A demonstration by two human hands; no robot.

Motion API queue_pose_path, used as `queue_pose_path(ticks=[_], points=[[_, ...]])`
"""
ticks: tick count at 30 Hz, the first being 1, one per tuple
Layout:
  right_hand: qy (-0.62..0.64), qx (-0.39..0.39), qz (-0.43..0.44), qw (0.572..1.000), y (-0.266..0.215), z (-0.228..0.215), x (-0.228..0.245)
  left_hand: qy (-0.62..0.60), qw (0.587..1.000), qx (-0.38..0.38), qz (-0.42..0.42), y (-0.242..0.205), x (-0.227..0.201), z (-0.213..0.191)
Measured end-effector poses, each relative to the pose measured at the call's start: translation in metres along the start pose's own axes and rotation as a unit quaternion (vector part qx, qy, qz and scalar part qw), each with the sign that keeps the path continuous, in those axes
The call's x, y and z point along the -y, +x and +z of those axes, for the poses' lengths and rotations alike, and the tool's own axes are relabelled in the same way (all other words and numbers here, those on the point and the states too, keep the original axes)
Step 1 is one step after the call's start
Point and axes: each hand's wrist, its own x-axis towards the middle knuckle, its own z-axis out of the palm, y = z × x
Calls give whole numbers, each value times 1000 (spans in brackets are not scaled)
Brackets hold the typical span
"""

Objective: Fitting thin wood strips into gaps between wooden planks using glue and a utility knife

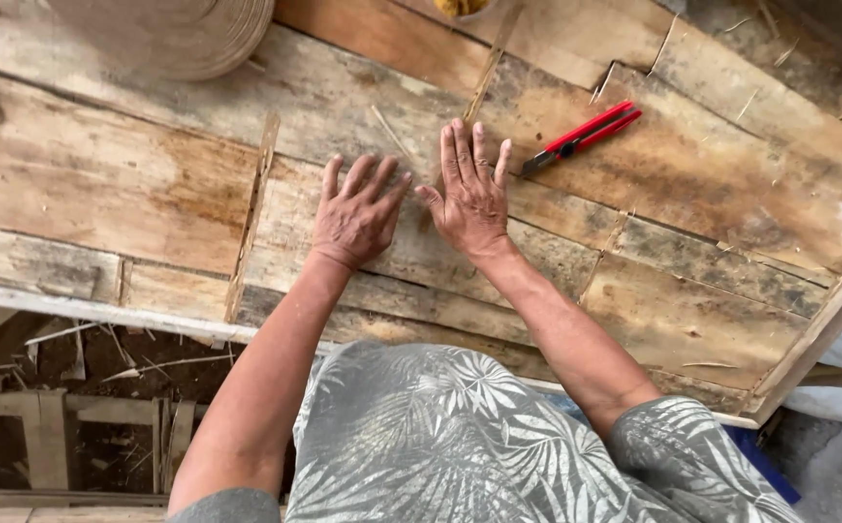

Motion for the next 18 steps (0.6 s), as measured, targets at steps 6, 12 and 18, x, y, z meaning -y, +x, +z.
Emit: queue_pose_path(ticks=[6, 12, 18], points=[[-7, -28, 39, 999, 45, 14, -30, 4, 1000, -5, 1, 5, 1, 0], [0, 116, 118, 986, 89, -8, -51, 19, 998, 62, 25, 18, 0, -25], [-2, 144, 121, 982, 117, -2, -77, 18, 997, 68, 19, 19, 1, -24]])
